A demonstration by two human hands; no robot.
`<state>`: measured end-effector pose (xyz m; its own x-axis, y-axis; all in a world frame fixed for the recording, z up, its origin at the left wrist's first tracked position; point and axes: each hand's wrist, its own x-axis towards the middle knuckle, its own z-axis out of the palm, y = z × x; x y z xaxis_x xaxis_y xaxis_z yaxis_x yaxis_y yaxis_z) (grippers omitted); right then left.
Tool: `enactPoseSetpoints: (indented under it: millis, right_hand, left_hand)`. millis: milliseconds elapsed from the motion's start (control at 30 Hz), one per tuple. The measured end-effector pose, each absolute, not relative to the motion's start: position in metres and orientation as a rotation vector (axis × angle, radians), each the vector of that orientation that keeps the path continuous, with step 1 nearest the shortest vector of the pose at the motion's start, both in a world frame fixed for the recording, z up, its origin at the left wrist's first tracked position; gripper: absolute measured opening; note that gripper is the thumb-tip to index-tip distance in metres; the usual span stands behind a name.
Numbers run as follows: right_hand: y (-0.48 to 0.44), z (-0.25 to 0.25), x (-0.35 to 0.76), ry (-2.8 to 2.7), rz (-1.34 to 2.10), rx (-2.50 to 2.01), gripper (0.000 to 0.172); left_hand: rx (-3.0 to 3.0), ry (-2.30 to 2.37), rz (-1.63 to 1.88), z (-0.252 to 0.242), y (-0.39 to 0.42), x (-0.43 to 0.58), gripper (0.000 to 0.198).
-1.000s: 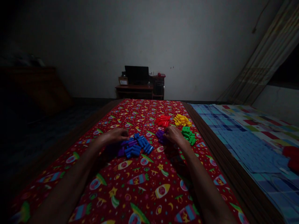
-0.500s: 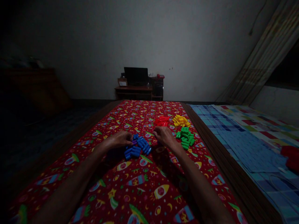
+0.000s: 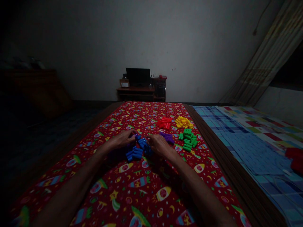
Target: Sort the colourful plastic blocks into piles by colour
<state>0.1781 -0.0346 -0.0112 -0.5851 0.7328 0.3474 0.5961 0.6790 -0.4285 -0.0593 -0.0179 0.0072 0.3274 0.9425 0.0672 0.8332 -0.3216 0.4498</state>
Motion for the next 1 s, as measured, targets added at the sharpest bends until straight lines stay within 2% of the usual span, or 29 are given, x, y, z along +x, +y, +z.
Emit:
enactPoseSetpoints:
  millis: [133,367,667,733,833,933,1000]
  right_hand:
    - [-0.035,-0.018,0.173,-2.298,0.372,-0.971,0.034]
    - [-0.038,-0.019,0.165,-2.169,0.56,-0.918,0.047]
    - [-0.025,-0.011,0.155,-1.832,1.067,-0.957,0.03]
    - [-0.021,-0.007,0.164,-1.822,0.973,-0.997,0.03]
    - [-0.011,0.0,0.192,-1.824,0.589,-1.167,0.032]
    - [-0.001,0.0,0.224,-1.855,0.188,-1.4,0.034]
    - [0.003,-0.004,0.238,-1.901,0.064,-1.53,0.034]
  left_hand:
    - [2.223,1.554,0.658,0.012,-0.01,-0.06,0.026]
    - [1.992,1.205,0.689,0.011,-0.015,-0.049,0.043]
    - [1.882,1.121,0.748,0.008,-0.02,-0.037,0.037]
    - [1.973,1.142,0.696,0.013,-0.02,-0.043,0.037]
    - [2.193,1.271,0.55,0.023,-0.022,-0.056,0.034]
    - [2.301,1.441,0.263,0.027,-0.028,-0.065,0.03]
    - [2.33,1.521,0.075,0.027,-0.033,-0.064,0.029]
